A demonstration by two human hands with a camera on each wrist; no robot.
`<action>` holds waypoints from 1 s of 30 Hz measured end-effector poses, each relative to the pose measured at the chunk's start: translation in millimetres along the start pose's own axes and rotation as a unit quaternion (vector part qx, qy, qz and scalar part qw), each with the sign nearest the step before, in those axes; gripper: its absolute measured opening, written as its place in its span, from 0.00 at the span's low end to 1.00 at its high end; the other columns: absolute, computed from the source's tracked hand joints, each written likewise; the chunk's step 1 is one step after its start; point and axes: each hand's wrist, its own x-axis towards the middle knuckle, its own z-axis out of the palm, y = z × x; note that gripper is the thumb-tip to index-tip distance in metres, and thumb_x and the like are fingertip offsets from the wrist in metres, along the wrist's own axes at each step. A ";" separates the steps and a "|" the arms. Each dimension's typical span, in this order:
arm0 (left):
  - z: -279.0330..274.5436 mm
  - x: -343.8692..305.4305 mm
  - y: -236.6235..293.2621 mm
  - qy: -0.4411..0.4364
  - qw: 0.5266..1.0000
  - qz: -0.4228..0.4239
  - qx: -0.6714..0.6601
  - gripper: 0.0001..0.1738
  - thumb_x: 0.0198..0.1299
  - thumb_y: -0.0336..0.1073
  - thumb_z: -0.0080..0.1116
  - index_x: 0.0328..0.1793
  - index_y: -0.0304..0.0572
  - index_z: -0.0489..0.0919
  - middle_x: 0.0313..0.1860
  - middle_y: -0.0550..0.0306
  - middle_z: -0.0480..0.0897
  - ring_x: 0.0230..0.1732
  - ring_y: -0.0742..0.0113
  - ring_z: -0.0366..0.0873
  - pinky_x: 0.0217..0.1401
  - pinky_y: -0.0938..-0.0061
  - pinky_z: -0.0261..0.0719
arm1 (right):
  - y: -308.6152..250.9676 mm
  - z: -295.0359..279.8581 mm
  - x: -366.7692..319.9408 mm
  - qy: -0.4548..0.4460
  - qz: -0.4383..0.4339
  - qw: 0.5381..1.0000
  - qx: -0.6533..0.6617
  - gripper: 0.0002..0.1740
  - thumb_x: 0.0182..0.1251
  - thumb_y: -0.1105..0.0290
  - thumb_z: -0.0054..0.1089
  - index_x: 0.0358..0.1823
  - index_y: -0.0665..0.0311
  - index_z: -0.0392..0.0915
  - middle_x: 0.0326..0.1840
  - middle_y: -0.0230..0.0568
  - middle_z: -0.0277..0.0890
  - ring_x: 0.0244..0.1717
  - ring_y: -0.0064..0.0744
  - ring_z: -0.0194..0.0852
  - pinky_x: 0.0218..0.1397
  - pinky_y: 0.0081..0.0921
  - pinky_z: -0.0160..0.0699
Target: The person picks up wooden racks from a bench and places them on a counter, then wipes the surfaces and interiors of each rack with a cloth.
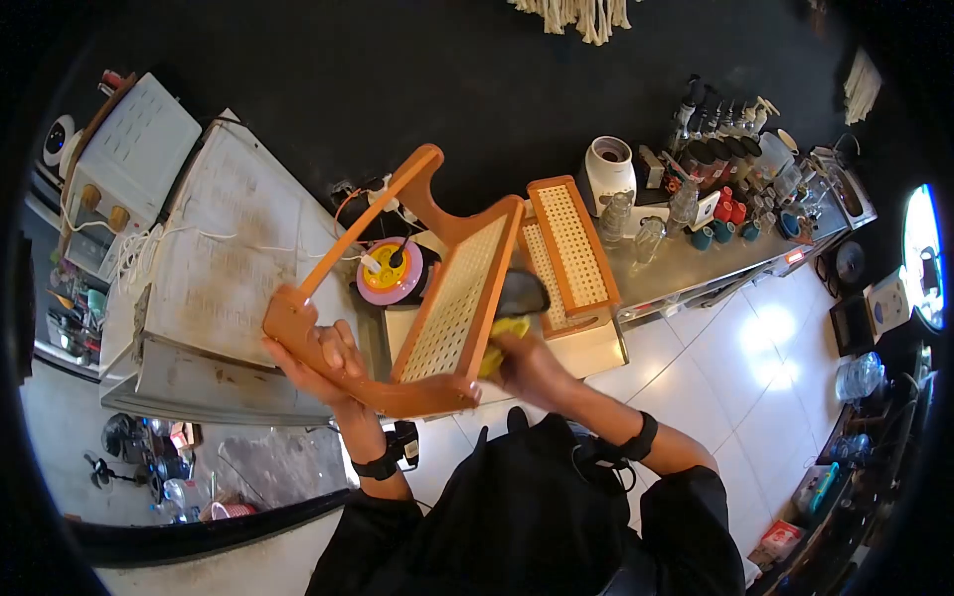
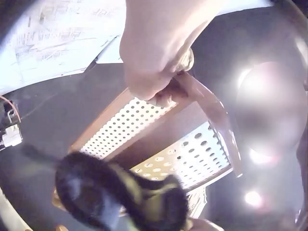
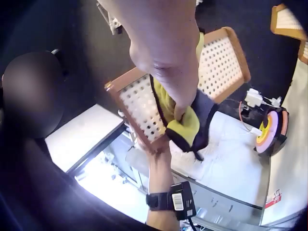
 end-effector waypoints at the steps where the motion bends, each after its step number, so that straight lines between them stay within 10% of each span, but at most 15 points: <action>1: 2.3 -1.7 1.6 0.008 0.997 -0.017 -0.074 0.43 0.67 0.68 0.20 0.45 0.30 0.69 0.10 0.57 0.66 0.04 0.68 0.61 0.09 0.83 0.62 | 2.1 -25.7 16.7 0.024 -0.036 0.999 0.007 0.23 0.72 0.61 0.38 0.60 0.72 0.62 0.56 0.54 0.72 0.56 0.42 0.73 0.61 0.33 0.72; 7: -2.3 -8.3 4.9 -0.168 0.979 0.001 -0.112 0.39 0.71 0.61 0.22 0.38 0.31 0.76 0.10 0.55 0.71 0.04 0.67 0.64 0.09 0.78 0.57 | -51.4 -57.4 47.4 0.093 -0.131 0.968 0.195 0.21 0.75 0.66 0.28 0.61 0.71 0.58 0.61 0.54 0.65 0.62 0.43 0.67 0.69 0.40 0.64; 11: 13.2 -12.7 14.4 -0.127 0.980 -0.027 -0.149 0.39 0.72 0.58 0.22 0.32 0.30 0.74 0.12 0.53 0.72 0.04 0.64 0.67 0.08 0.78 0.60 | -35.8 -76.9 54.4 0.218 -0.208 0.948 0.101 0.18 0.74 0.68 0.33 0.59 0.68 0.61 0.56 0.49 0.70 0.52 0.39 0.75 0.58 0.34 0.76; 18: -31.9 -21.5 22.2 -0.036 0.970 0.011 -0.241 0.34 0.73 0.53 0.25 0.29 0.30 0.69 0.11 0.50 0.70 0.04 0.65 0.68 0.06 0.78 0.48 | -96.2 -153.2 60.8 0.158 -0.229 0.960 0.038 0.19 0.76 0.66 0.35 0.59 0.72 0.62 0.57 0.50 0.70 0.56 0.44 0.74 0.65 0.42 0.71; 19: -40.0 -11.2 23.3 -0.291 0.954 0.017 -0.064 0.37 0.65 0.70 0.23 0.55 0.52 0.73 0.10 0.60 0.69 0.02 0.67 0.61 0.03 0.77 0.57 | -107.8 -140.7 59.4 0.114 -0.224 0.967 0.048 0.20 0.75 0.65 0.36 0.60 0.73 0.61 0.58 0.50 0.69 0.58 0.44 0.72 0.67 0.43 0.69; 20: -42.9 -13.7 19.7 -0.290 0.955 0.011 -0.065 0.37 0.65 0.70 0.23 0.55 0.52 0.73 0.10 0.60 0.69 0.02 0.67 0.61 0.03 0.77 0.57 | -116.3 -123.9 53.8 0.074 -0.219 0.971 0.060 0.21 0.75 0.65 0.37 0.61 0.73 0.61 0.59 0.50 0.69 0.59 0.44 0.71 0.68 0.43 0.67; 22: -50.6 -20.6 10.2 -0.287 0.941 -0.094 -0.155 0.40 0.62 0.73 0.21 0.59 0.55 0.72 0.15 0.55 0.75 0.04 0.66 0.67 0.04 0.76 0.57 | -133.4 -88.1 46.7 -0.051 -0.173 0.983 0.007 0.23 0.74 0.67 0.40 0.64 0.73 0.56 0.63 0.50 0.65 0.64 0.42 0.66 0.70 0.42 0.65; 23: -27.2 -23.6 6.5 -0.280 0.904 -0.104 -0.306 0.44 0.61 0.75 0.16 0.66 0.55 0.68 0.35 0.42 0.82 0.21 0.58 0.82 0.11 0.75 0.71 | -137.3 -85.0 45.6 -0.072 -0.142 0.979 -0.128 0.25 0.72 0.68 0.46 0.67 0.70 0.55 0.62 0.47 0.64 0.65 0.36 0.64 0.70 0.36 0.63; 26: -31.4 -31.9 8.0 -0.221 0.879 -0.161 -0.390 0.47 0.61 0.74 0.17 0.73 0.49 0.60 0.59 0.33 0.72 0.45 0.44 0.81 0.27 0.62 0.85 | -133.0 -66.9 41.2 -0.111 -0.112 0.937 -0.312 0.25 0.70 0.70 0.51 0.65 0.72 0.59 0.64 0.45 0.64 0.65 0.36 0.63 0.70 0.35 0.62; 27: -30.5 -31.5 8.4 -0.220 0.879 -0.159 -0.392 0.47 0.61 0.74 0.17 0.73 0.49 0.60 0.59 0.33 0.72 0.45 0.44 0.81 0.27 0.62 0.85 | -130.1 -71.4 42.1 -0.115 -0.088 0.951 -0.274 0.28 0.68 0.69 0.56 0.66 0.71 0.59 0.63 0.41 0.64 0.63 0.31 0.63 0.67 0.31 0.63; 30: -12.1 -27.3 24.2 -0.159 0.946 -0.163 -0.230 0.27 0.69 0.62 0.26 0.47 0.51 0.69 0.10 0.64 0.66 0.01 0.71 0.53 0.39 0.86 0.78 | -126.3 -69.3 36.6 -0.062 -0.001 0.932 -0.357 0.30 0.68 0.64 0.57 0.66 0.72 0.59 0.63 0.41 0.64 0.64 0.30 0.62 0.66 0.29 0.62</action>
